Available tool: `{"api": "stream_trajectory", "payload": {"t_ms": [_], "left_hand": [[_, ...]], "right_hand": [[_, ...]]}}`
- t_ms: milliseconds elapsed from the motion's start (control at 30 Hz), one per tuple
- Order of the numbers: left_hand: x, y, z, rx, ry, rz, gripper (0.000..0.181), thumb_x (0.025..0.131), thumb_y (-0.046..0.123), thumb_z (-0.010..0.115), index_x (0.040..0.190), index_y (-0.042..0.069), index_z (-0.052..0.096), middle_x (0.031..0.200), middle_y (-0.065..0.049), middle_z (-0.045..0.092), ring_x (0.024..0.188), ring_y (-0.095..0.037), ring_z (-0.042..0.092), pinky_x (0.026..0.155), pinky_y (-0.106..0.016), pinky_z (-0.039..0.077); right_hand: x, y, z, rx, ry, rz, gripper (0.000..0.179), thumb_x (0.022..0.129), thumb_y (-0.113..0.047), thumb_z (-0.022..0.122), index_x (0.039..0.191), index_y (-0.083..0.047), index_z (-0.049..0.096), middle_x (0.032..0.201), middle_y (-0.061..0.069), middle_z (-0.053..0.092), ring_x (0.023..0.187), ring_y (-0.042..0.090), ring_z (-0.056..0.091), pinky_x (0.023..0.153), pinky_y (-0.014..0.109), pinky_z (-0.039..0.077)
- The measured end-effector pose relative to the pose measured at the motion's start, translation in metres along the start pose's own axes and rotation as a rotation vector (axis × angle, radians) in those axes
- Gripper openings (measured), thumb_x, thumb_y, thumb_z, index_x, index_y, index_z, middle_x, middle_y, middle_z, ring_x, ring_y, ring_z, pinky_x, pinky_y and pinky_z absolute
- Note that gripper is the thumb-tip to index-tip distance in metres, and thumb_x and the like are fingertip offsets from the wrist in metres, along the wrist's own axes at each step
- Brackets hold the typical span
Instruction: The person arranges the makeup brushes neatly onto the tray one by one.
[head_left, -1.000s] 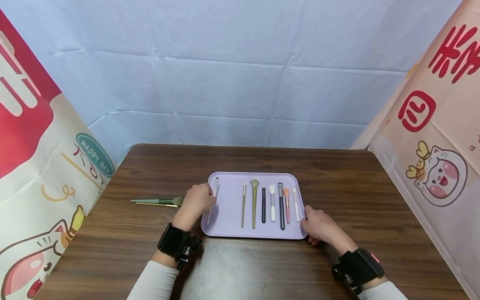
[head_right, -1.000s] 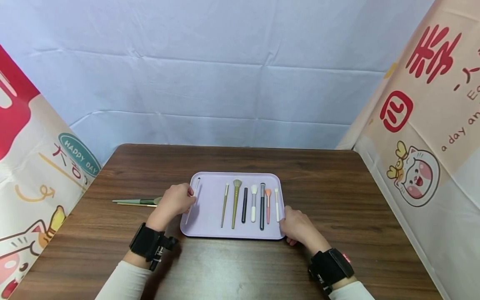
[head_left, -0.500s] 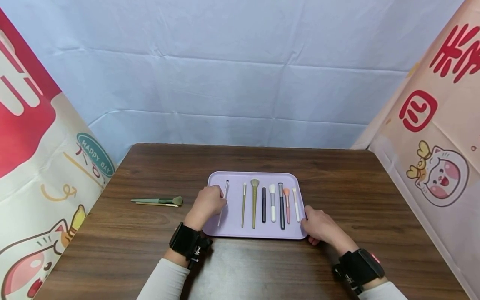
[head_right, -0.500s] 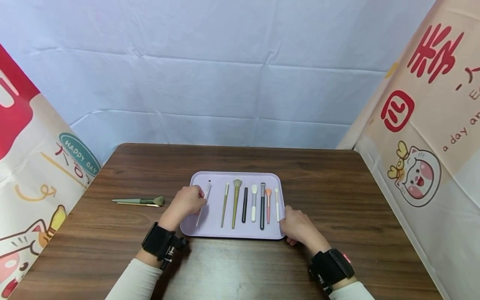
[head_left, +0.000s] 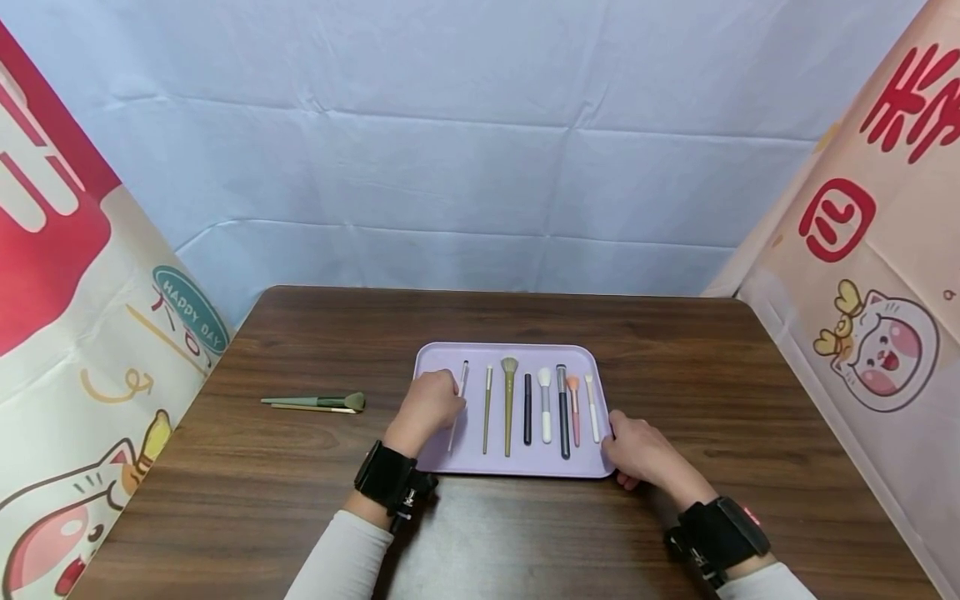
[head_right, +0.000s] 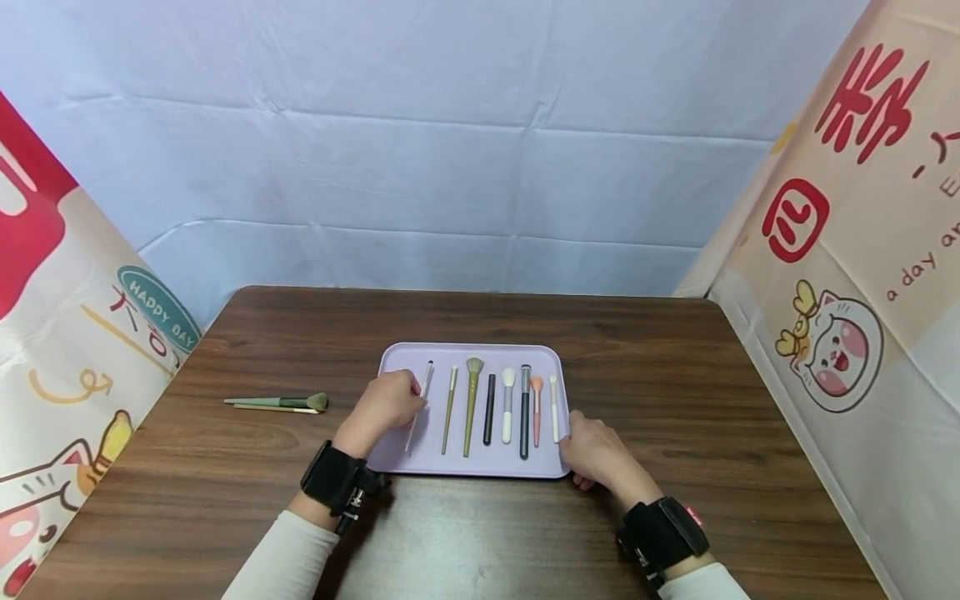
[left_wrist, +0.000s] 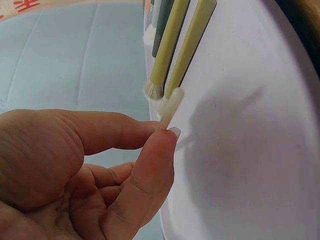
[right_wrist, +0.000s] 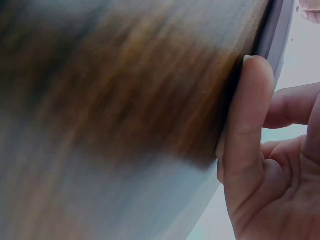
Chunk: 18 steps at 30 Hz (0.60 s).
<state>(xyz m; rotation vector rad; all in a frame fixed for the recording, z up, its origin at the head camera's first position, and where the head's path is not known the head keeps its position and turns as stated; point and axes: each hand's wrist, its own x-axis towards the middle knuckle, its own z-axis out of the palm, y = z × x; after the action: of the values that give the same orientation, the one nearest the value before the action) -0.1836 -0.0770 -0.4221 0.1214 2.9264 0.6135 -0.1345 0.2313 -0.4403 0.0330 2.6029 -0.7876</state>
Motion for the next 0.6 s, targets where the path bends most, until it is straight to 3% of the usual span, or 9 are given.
{"api": "stream_trajectory", "payload": {"t_ms": [400,600], "left_hand": [[0.0026,0.0074,0.0040,0.008,0.002,0.011,0.042,0.083,0.007,0.066,0.052,0.015,0.040,0.054,0.001,0.042,0.056,-0.020,0.046,0.051,-0.029,0.034],[0.0035,0.0093,0.0060,0.015,-0.003,0.010,0.037,0.085,0.009,0.067,0.056,0.013,0.044,0.060,-0.004,0.049,0.059,-0.022,0.050,0.053,-0.032,0.040]], "right_hand": [[0.0006,0.0003,-0.0003,0.006,-0.007,0.002,0.021,0.098,-0.008,0.047,0.114,0.006,0.051,0.076,0.013,0.057,0.055,0.021,0.060,0.048,0.032,0.053],[0.0010,0.0005,-0.0004,0.007,-0.008,-0.001,0.022,0.099,-0.008,0.047,0.114,0.006,0.051,0.077,0.013,0.057,0.055,0.021,0.060,0.048,0.032,0.053]]}}
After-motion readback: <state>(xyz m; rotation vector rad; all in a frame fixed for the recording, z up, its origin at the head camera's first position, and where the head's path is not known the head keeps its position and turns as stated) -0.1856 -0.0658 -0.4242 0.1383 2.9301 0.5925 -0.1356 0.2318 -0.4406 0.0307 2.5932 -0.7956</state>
